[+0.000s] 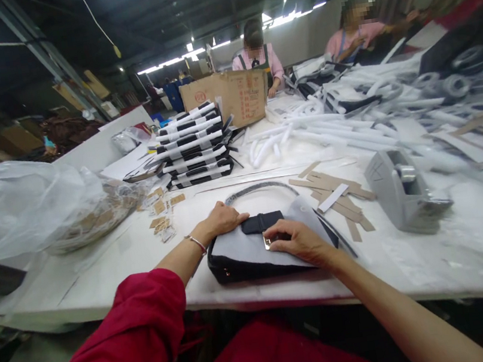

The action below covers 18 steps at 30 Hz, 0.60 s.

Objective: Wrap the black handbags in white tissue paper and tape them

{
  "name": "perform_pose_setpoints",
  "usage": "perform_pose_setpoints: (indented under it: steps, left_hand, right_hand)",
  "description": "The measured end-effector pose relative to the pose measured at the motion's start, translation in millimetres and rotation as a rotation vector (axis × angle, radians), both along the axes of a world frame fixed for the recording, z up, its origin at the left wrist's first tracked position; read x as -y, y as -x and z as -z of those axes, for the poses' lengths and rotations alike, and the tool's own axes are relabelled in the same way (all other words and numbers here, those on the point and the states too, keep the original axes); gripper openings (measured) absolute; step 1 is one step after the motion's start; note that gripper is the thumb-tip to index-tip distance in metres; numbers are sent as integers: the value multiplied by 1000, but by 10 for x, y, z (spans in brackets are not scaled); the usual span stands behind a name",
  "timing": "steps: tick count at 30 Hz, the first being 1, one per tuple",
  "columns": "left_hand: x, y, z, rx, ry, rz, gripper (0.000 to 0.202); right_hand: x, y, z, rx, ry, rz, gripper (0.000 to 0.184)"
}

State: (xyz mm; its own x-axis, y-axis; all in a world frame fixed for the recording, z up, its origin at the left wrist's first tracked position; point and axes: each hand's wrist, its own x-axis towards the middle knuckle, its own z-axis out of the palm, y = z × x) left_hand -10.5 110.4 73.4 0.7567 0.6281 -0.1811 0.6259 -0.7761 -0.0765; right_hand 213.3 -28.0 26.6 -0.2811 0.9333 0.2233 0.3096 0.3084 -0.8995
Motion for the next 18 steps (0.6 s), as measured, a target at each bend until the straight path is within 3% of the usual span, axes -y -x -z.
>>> perform_pose_setpoints:
  steps: [5,8,12,15,18]
  left_hand:
    - [329,-158,-326,61,-175,45,13]
    - [734,-237,-359,161,-33,77,14]
    - [1179,-170,5,280,81,-4,16]
    - [1292,-73,308,482,64,-13,20]
    - [1325,-19,419,629,53,-18,22]
  right_hand:
    - [-7,-12,55,14,-53,-2,19]
    - [-6,-12,79,58,-79,2,19]
    - [-18,7,74,104,-68,3,16]
    - [-46,29,36,121,18,-20,17]
    - [-67,49,-12,132,100,-42,19]
